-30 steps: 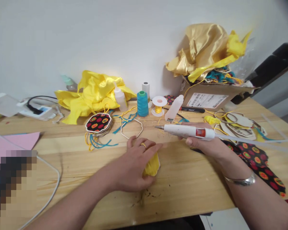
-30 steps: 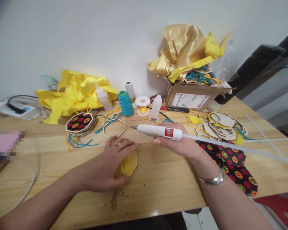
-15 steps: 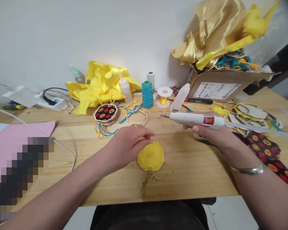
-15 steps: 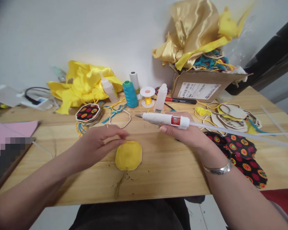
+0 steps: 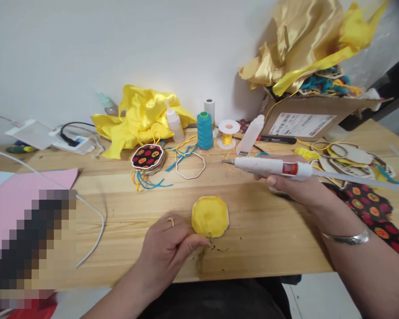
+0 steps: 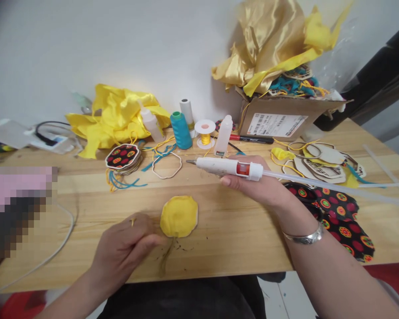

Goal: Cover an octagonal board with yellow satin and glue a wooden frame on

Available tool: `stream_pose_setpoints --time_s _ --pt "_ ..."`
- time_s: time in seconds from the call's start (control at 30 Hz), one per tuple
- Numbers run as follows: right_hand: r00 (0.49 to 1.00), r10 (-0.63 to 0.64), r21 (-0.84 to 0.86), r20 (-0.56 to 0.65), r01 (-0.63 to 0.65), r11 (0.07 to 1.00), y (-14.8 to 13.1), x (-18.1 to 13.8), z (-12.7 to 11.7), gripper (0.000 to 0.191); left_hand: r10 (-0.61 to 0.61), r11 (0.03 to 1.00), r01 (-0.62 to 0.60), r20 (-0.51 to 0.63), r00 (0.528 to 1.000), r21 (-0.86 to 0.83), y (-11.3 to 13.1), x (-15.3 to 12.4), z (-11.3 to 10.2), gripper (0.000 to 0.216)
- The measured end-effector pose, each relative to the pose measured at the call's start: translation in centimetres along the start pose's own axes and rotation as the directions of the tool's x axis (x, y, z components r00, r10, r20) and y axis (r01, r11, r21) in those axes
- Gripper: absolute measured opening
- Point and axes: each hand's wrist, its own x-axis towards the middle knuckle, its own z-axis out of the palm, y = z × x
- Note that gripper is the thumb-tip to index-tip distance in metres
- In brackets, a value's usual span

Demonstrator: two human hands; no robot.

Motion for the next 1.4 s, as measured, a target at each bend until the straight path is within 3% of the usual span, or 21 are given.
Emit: stream_pose_setpoints --time_s 0.13,0.37,0.8,0.93,1.1,1.4 --pt "1.000 0.001 -0.003 -0.003 -0.001 1.000 0.0 0.0 0.0 0.038 0.036 0.999 -0.036 0.019 0.999 0.037 -0.6 -0.3 0.1 0.015" --pt "1.000 -0.017 -0.005 0.005 0.017 1.000 0.2 0.1 0.0 0.042 -0.034 0.992 0.017 0.138 0.990 0.125 -1.8 -0.6 1.0 0.035" --pt "0.993 -0.062 0.015 0.103 0.060 0.998 0.1 0.2 0.1 0.034 -0.070 0.980 0.050 0.099 0.993 0.195 -2.1 1.9 1.2 0.033" --pt "0.953 -0.120 0.072 0.277 0.104 0.992 0.0 0.6 0.1 0.034 -0.073 0.981 0.048 0.128 0.989 0.189 -2.0 2.4 0.5 0.038" --pt "0.884 -0.029 0.133 0.466 -0.037 0.990 0.0 0.6 0.2 0.036 -0.007 0.995 0.000 0.065 0.998 0.104 -2.1 3.0 0.5 0.025" --pt "0.783 0.181 0.058 0.596 -0.266 0.962 0.2 0.7 1.1 0.035 0.016 1.000 -0.017 0.087 0.996 0.010 -2.6 2.7 0.8 0.028"
